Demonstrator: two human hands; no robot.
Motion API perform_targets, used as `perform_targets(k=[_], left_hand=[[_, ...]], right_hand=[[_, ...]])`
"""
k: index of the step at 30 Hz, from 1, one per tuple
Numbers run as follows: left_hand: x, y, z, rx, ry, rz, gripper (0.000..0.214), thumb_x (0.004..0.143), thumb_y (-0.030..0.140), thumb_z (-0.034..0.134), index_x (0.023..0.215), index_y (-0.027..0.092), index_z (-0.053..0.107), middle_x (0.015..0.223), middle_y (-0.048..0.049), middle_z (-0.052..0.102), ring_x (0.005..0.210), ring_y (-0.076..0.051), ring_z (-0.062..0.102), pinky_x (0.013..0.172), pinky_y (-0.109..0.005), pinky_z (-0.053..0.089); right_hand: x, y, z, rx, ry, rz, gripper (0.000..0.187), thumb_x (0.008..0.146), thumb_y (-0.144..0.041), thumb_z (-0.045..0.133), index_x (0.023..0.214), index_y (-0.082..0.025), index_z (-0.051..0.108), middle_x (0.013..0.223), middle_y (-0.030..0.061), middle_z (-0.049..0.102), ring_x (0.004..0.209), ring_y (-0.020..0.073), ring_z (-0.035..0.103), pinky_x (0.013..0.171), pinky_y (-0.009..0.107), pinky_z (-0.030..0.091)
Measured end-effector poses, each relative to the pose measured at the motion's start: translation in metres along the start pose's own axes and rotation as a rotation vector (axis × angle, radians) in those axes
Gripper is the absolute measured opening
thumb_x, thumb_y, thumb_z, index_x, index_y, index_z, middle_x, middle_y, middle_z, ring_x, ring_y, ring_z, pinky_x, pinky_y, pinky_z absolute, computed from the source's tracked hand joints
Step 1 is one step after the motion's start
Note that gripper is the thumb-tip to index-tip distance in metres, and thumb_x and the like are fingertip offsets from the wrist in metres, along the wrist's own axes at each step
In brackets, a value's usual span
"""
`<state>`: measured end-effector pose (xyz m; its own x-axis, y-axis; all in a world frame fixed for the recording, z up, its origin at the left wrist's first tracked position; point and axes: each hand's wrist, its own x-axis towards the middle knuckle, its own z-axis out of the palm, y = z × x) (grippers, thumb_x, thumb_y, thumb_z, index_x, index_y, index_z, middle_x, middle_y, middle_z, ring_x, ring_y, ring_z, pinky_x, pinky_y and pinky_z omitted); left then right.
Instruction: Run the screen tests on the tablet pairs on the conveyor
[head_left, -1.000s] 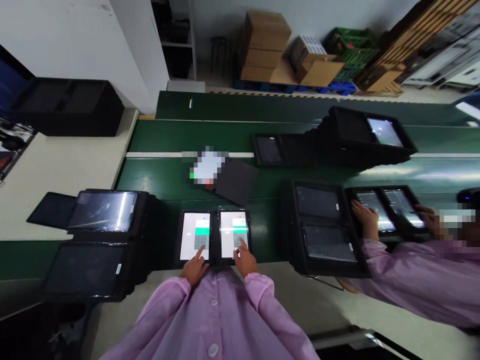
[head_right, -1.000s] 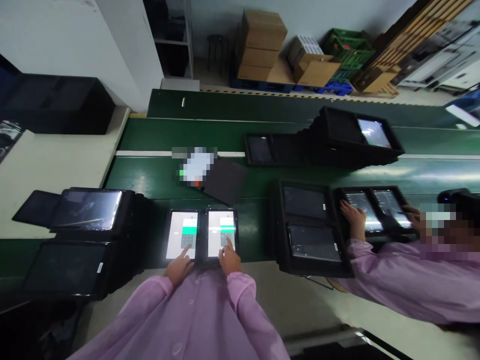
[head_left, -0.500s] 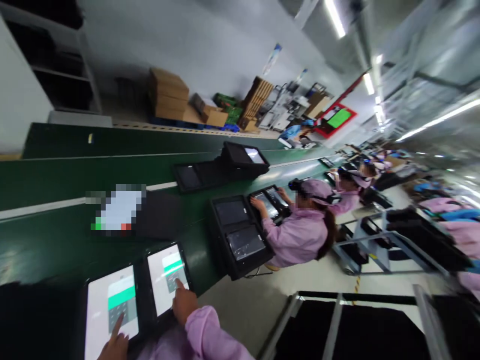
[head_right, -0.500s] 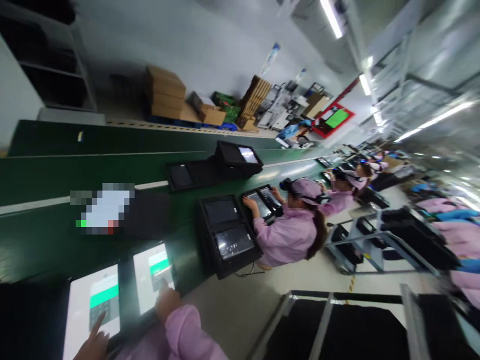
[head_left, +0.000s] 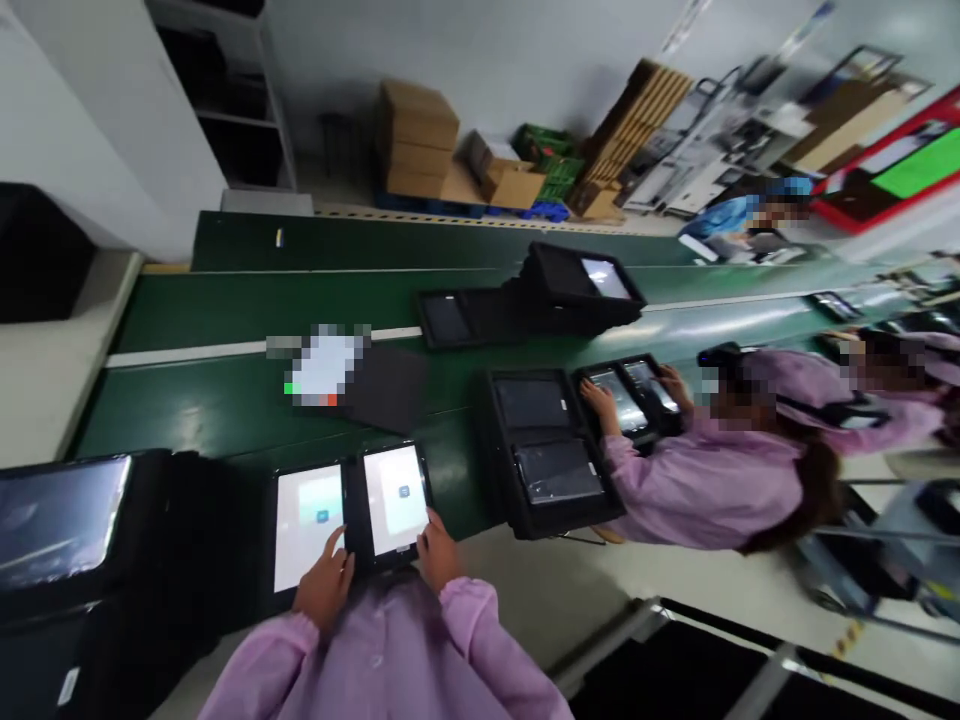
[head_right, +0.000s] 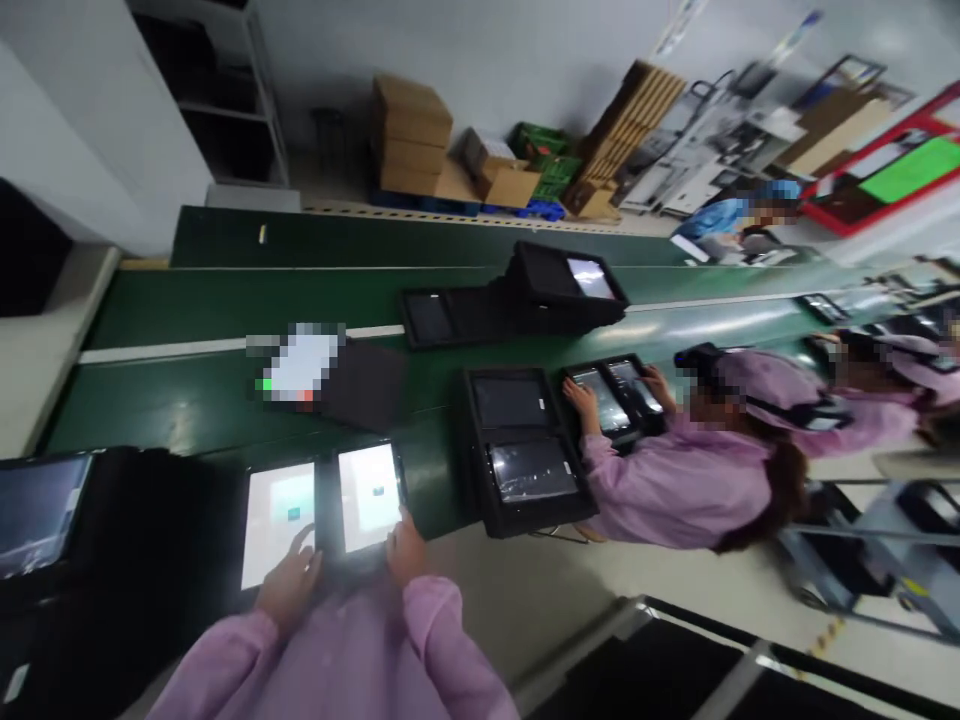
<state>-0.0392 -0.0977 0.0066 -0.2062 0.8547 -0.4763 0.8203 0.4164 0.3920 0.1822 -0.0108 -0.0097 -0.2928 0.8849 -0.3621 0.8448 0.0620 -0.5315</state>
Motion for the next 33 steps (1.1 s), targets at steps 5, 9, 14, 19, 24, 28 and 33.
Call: perform_targets(k=[5, 9, 14, 19, 24, 28, 33], left_hand=[[0.017, 0.043, -0.005, 0.068, -0.080, 0.117, 0.036, 0.099, 0.033, 0.029, 0.093, 0.018, 0.061, 0.155, -0.0085, 0.033, 0.095, -0.018, 0.067, 0.080, -0.035, 0.052], [0.040, 0.064, -0.002, 0.114, -0.113, 0.162, 0.039, 0.100, 0.032, 0.029, 0.097, 0.015, 0.064, 0.153, -0.0129, 0.037, 0.099, -0.021, 0.066, 0.083, -0.038, 0.053], [0.055, 0.077, 0.004, 0.192, -0.125, 0.207, 0.042, 0.100, 0.032, 0.028, 0.098, 0.013, 0.066, 0.155, -0.0135, 0.034, 0.099, -0.021, 0.066, 0.080, -0.038, 0.055], [0.057, 0.088, 0.005, 0.239, -0.117, 0.230, 0.049, 0.101, 0.032, 0.022, 0.097, 0.012, 0.066, 0.159, -0.0114, 0.029, 0.092, -0.020, 0.068, 0.072, -0.038, 0.058], [0.059, 0.100, 0.006, 0.291, -0.118, 0.241, 0.046, 0.100, 0.029, 0.025, 0.102, 0.009, 0.067, 0.159, -0.0132, 0.028, 0.095, -0.022, 0.068, 0.068, -0.038, 0.058], [0.060, 0.104, 0.009, 0.269, -0.120, 0.201, 0.045, 0.100, 0.029, 0.025, 0.105, 0.009, 0.066, 0.158, -0.0155, 0.029, 0.096, -0.021, 0.067, 0.070, -0.036, 0.058], [0.058, 0.107, 0.004, 0.280, -0.126, 0.165, 0.046, 0.101, 0.029, 0.024, 0.105, 0.011, 0.065, 0.157, -0.0167, 0.031, 0.095, -0.022, 0.068, 0.068, -0.037, 0.058]], right_hand=[[-0.004, 0.007, -0.009, -0.002, -0.052, 0.039, 0.021, 0.093, -0.022, 0.040, 0.083, -0.019, 0.059, 0.151, 0.0104, 0.043, 0.107, 0.0200, 0.065, 0.092, 0.032, 0.052], [0.003, 0.005, -0.019, -0.026, -0.074, 0.017, 0.021, 0.093, -0.023, 0.040, 0.082, -0.020, 0.058, 0.151, 0.0079, 0.043, 0.095, 0.0161, 0.068, 0.087, 0.031, 0.053], [0.015, -0.002, -0.034, -0.094, -0.125, -0.076, 0.021, 0.094, -0.026, 0.043, 0.078, -0.020, 0.056, 0.150, 0.0066, 0.045, 0.094, 0.0144, 0.068, 0.082, 0.028, 0.052], [0.026, -0.007, -0.042, -0.192, -0.163, -0.147, 0.024, 0.096, -0.029, 0.043, 0.079, -0.019, 0.056, 0.150, 0.0079, 0.045, 0.094, 0.0163, 0.069, 0.078, 0.029, 0.053], [0.032, -0.007, -0.045, -0.237, -0.172, -0.187, 0.024, 0.098, -0.028, 0.042, 0.082, -0.019, 0.058, 0.149, 0.0085, 0.045, 0.097, 0.0174, 0.069, 0.080, 0.030, 0.053], [0.034, -0.007, -0.048, -0.251, -0.184, -0.194, 0.026, 0.098, -0.029, 0.040, 0.085, -0.018, 0.060, 0.150, 0.0087, 0.044, 0.097, 0.0173, 0.069, 0.079, 0.030, 0.054], [0.034, -0.006, -0.048, -0.247, -0.189, -0.191, 0.026, 0.099, -0.029, 0.041, 0.086, -0.018, 0.061, 0.150, 0.0086, 0.044, 0.099, 0.0169, 0.068, 0.083, 0.029, 0.054]])
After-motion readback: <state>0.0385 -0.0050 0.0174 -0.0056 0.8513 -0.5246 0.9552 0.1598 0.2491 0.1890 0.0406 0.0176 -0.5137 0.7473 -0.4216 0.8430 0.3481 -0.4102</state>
